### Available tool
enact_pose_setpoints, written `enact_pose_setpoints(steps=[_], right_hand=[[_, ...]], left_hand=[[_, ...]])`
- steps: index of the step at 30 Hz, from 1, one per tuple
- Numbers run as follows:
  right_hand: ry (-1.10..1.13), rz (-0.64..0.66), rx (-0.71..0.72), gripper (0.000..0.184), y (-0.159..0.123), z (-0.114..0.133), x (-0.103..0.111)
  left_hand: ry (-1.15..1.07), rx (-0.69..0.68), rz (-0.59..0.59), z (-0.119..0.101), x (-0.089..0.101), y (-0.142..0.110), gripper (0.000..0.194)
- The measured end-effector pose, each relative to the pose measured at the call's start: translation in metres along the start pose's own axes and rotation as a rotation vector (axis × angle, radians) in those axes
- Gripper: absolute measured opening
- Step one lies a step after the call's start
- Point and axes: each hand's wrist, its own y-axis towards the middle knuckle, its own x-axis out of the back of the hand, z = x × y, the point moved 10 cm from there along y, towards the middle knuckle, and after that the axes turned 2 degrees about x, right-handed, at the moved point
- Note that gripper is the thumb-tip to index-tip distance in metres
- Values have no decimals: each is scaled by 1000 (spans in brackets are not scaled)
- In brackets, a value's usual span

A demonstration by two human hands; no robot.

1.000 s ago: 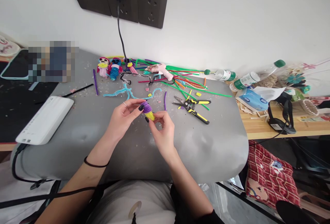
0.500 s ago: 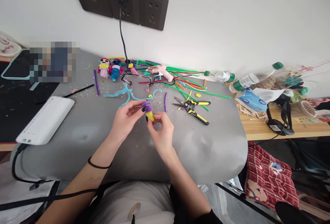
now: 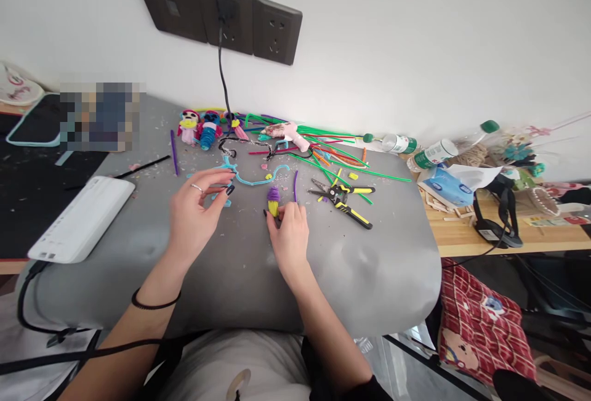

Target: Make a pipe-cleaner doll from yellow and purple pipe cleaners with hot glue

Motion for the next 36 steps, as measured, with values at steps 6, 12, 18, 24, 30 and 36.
enact_pose_setpoints(steps=[6,12,18,24,30,36], right_hand=[[38,-55,22,10,21,-12,31],[-205,-36,16,37,104,-77,53],[-297,267,179,31,143,-89,27],[-282,93,330,25,144,-63,96],[225,-719,403,7,100,-12,248],[857,-872,341,17,62,4,265]], left_hand=[[54,132,-47,7,25,-3,16],[163,122,-67,4,39,-2,14],[247,-116,-36,-21,35,-4,25],[39,-17,-37,-11,40,-6,60],[125,-10,36,-17,30,-5,44],[61,3,141,-27,12,-13,40]])
